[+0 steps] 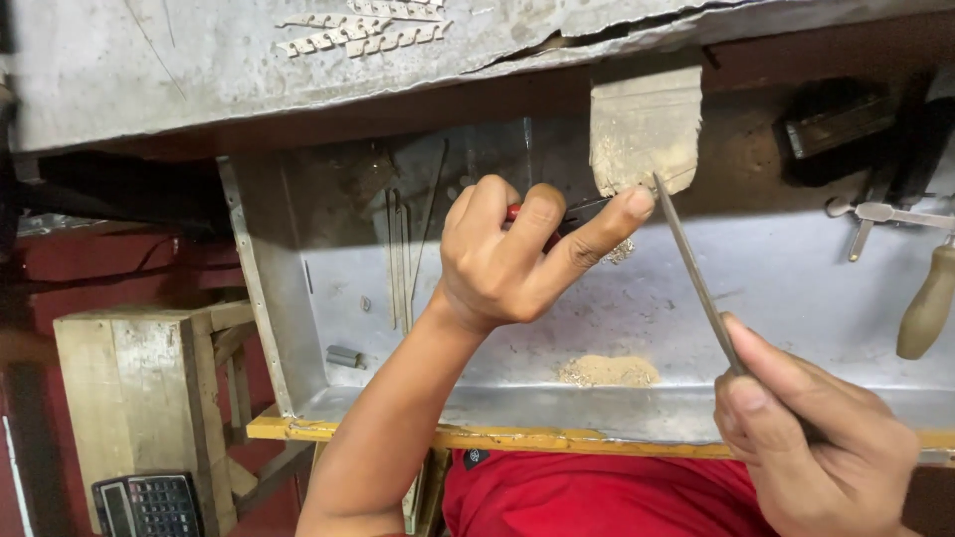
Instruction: A person uses a hand file to shape and smooth a small metal jewelry component held in place with pliers at a workbench.
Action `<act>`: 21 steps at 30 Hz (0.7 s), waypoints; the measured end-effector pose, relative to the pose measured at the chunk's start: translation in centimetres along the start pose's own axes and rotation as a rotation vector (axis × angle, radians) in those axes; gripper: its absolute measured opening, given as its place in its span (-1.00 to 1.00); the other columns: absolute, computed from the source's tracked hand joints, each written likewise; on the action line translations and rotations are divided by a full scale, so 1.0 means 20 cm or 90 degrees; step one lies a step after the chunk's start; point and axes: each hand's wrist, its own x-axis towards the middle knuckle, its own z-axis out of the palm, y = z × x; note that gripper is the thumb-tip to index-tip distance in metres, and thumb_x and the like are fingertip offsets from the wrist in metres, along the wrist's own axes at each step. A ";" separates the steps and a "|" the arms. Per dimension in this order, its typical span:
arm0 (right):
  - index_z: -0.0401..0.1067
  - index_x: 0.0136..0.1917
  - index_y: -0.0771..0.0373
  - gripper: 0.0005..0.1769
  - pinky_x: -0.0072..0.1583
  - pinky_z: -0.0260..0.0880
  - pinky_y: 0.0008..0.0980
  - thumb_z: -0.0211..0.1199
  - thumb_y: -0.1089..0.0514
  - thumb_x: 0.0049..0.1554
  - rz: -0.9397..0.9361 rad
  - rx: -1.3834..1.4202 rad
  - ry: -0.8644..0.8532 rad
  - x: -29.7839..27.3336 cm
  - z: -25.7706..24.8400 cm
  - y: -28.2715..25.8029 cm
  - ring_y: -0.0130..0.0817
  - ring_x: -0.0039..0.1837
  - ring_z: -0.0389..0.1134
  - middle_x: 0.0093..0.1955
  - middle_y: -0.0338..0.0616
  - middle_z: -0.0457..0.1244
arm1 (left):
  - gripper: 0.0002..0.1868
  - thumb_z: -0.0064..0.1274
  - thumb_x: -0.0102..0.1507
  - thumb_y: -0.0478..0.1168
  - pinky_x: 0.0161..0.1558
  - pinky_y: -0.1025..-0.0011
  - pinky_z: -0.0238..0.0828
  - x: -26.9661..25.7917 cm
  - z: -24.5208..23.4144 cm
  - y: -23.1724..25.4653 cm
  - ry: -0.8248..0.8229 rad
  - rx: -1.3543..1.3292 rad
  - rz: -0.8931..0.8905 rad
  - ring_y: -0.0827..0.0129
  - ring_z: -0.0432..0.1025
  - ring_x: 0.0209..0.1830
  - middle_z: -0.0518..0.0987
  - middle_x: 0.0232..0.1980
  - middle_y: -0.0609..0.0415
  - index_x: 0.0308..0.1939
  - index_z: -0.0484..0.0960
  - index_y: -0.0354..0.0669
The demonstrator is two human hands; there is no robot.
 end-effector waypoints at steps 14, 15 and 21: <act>0.34 0.41 0.43 -0.56 -0.31 0.19 -0.51 0.06 0.39 0.26 -0.029 -0.105 -0.076 0.07 -0.06 -0.06 -0.43 -0.40 0.14 -0.40 -0.11 0.10 | -0.58 0.21 0.53 -0.16 -0.51 0.35 0.01 0.01 0.01 -0.01 0.020 0.016 0.004 0.28 -0.01 -0.49 0.23 -0.33 0.17 0.43 0.46 0.28; 0.34 0.41 0.43 -0.56 -0.31 0.19 -0.51 0.06 0.39 0.26 -0.030 -0.108 -0.076 0.05 -0.03 -0.10 -0.43 -0.40 0.14 -0.40 -0.11 0.10 | -0.58 0.21 0.53 -0.16 -0.51 0.35 0.01 0.01 0.01 -0.02 0.023 0.015 0.002 0.28 -0.01 -0.49 0.23 -0.33 0.17 0.43 0.46 0.28; 0.41 0.36 0.49 -0.62 -0.30 0.13 -0.47 0.08 0.48 0.27 -0.063 -0.219 -0.040 0.14 0.03 -0.21 -0.39 -0.42 0.05 -0.47 -0.10 0.07 | -0.57 0.10 0.52 -0.28 -0.51 0.38 0.00 0.01 0.01 -0.04 0.027 0.016 0.025 0.30 -0.04 -0.50 0.24 -0.34 0.17 0.43 0.47 0.28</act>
